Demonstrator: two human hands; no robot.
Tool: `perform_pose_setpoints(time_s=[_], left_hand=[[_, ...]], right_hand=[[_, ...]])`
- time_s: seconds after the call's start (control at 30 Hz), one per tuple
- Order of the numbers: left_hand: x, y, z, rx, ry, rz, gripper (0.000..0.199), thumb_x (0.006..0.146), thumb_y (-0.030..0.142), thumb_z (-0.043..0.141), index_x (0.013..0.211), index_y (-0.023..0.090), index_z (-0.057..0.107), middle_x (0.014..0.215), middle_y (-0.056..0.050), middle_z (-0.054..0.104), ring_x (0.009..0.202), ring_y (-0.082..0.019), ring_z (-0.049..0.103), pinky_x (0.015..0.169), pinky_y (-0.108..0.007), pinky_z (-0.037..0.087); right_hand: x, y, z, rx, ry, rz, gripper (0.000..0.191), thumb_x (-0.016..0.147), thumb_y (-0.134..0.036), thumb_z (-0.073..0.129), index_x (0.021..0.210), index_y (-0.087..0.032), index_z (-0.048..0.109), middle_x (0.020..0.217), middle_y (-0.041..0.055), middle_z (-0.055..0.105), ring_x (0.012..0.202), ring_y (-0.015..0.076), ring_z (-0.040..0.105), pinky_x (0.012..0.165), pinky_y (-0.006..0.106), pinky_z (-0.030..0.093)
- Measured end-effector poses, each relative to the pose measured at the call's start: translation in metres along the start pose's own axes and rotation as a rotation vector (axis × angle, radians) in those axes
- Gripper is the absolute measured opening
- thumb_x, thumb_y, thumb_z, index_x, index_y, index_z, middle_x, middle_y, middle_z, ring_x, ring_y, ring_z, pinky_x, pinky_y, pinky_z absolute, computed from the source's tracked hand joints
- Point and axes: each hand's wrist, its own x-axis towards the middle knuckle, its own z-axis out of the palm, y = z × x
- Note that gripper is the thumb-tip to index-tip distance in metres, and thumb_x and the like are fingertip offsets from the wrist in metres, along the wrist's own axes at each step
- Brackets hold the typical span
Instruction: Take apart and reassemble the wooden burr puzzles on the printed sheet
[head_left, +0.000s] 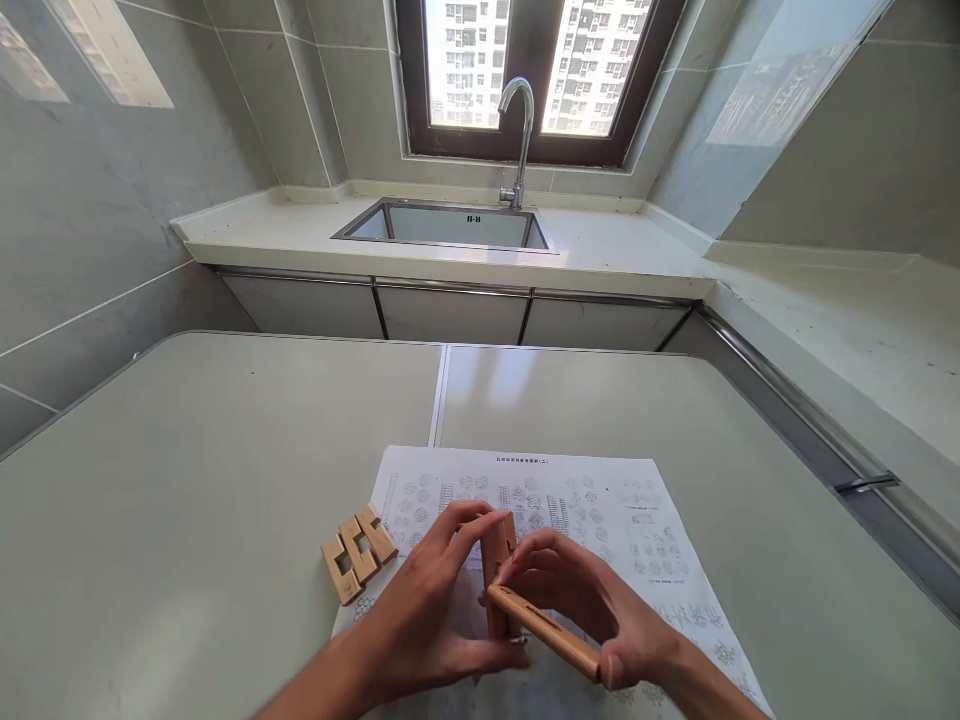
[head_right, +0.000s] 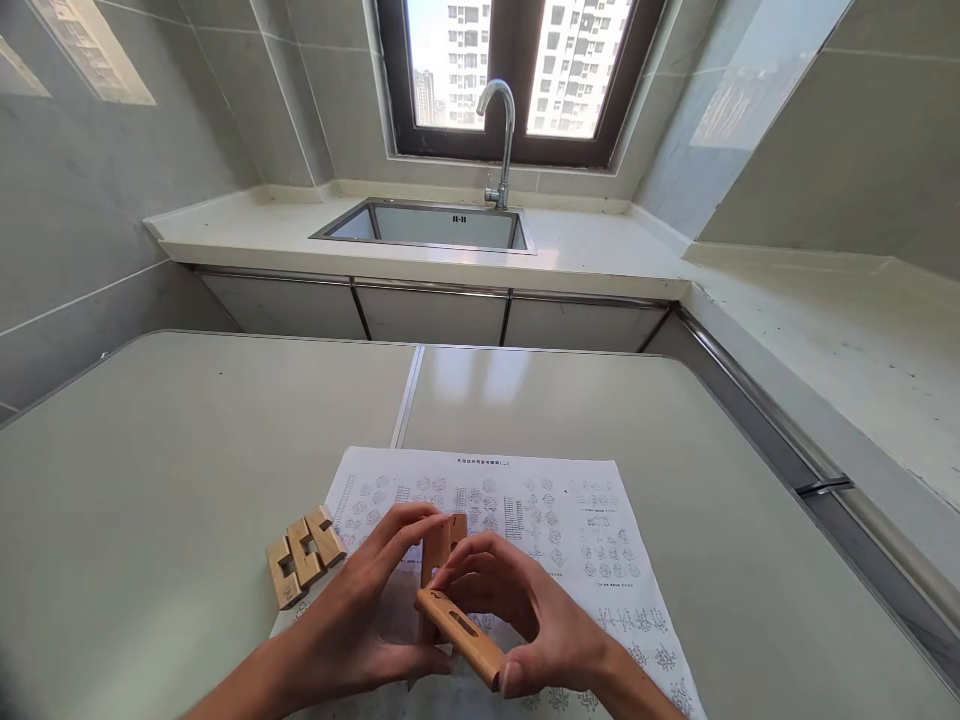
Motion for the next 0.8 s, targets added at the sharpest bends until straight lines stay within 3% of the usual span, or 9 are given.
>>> perform_pose_setpoints(time_s=[0.07, 0.17, 0.27, 0.37, 0.43, 0.57, 0.67, 0.8], left_hand=[[0.002, 0.004, -0.007, -0.138, -0.019, -0.033, 0.076, 0.083, 0.03, 0.08, 0.15, 0.029, 0.045, 0.146, -0.012, 0.055, 0.133, -0.029, 0.06, 0.111, -0.042, 0.056], [0.005, 0.009, -0.014, -0.279, -0.019, -0.133, 0.056, 0.092, 0.037, 0.066, 0.146, 0.029, 0.051, 0.141, -0.01, 0.059, 0.119, -0.025, 0.064, 0.099, -0.038, 0.058], [0.008, 0.01, -0.014, -0.339, -0.117, -0.287, 0.034, 0.104, 0.047, 0.049, 0.127, 0.026, 0.063, 0.116, -0.006, 0.069, 0.095, -0.021, 0.066, 0.086, -0.033, 0.056], [0.01, 0.011, -0.013, -0.361, -0.221, -0.355, 0.048, 0.108, 0.058, 0.036, 0.107, 0.023, 0.069, 0.097, -0.003, 0.069, 0.087, -0.019, 0.062, 0.083, -0.031, 0.05], [0.011, 0.011, -0.012, -0.442, -0.3, -0.408, 0.056, 0.107, 0.066, 0.033, 0.101, 0.022, 0.068, 0.082, 0.0, 0.063, 0.075, -0.017, 0.057, 0.071, -0.028, 0.046], [0.01, 0.009, -0.012, -0.796, -0.509, -0.591, 0.055, 0.099, 0.074, 0.047, 0.088, 0.021, 0.055, 0.057, 0.009, 0.039, 0.047, -0.009, 0.031, 0.048, -0.023, 0.026], [0.011, 0.006, -0.012, -0.927, -0.469, -0.658, 0.051, 0.094, 0.07, 0.063, 0.087, 0.021, 0.051, 0.057, 0.011, 0.041, 0.045, -0.007, 0.03, 0.046, -0.023, 0.022], [0.012, 0.003, -0.011, -0.975, -0.318, -0.704, 0.051, 0.095, 0.068, 0.064, 0.087, 0.02, 0.048, 0.065, 0.009, 0.048, 0.046, -0.005, 0.031, 0.046, -0.022, 0.019]], right_hand=[[0.0, 0.0, -0.002, 0.043, -0.011, -0.014, 0.09, 0.056, -0.069, 0.097, 0.127, -0.026, 0.061, 0.124, 0.014, 0.065, 0.113, 0.0354, 0.068, 0.103, 0.053, 0.05], [0.0, 0.001, -0.004, 0.119, -0.05, -0.004, 0.089, 0.056, -0.074, 0.094, 0.122, -0.024, 0.061, 0.118, 0.0133, 0.064, 0.103, 0.0335, 0.07, 0.089, 0.047, 0.055], [-0.001, 0.002, -0.005, 0.216, -0.112, 0.035, 0.088, 0.053, -0.073, 0.094, 0.118, -0.024, 0.062, 0.118, 0.0127, 0.065, 0.1, 0.034, 0.072, 0.085, 0.044, 0.056], [-0.002, 0.005, -0.006, 0.276, -0.178, 0.048, 0.087, 0.052, -0.071, 0.095, 0.116, -0.023, 0.062, 0.118, 0.0121, 0.066, 0.095, 0.0324, 0.074, 0.088, 0.046, 0.055], [-0.003, 0.006, -0.007, 0.289, -0.185, 0.048, 0.088, 0.051, -0.07, 0.096, 0.117, -0.023, 0.062, 0.118, 0.0118, 0.065, 0.094, 0.0323, 0.075, 0.087, 0.045, 0.056], [-0.004, 0.004, -0.011, 0.251, -0.138, 0.033, 0.092, 0.05, -0.077, 0.093, 0.118, -0.023, 0.063, 0.12, 0.0123, 0.065, 0.094, 0.0318, 0.072, 0.083, 0.043, 0.056], [-0.005, -0.001, -0.013, 0.187, -0.053, -0.008, 0.09, 0.057, -0.083, 0.087, 0.121, -0.024, 0.065, 0.123, 0.0128, 0.064, 0.097, 0.0303, 0.067, 0.08, 0.041, 0.056], [-0.006, -0.004, -0.018, 0.056, 0.214, -0.109, 0.085, 0.061, -0.085, 0.084, 0.123, -0.029, 0.068, 0.131, 0.0116, 0.062, 0.082, 0.023, 0.059, 0.074, 0.037, 0.05]])
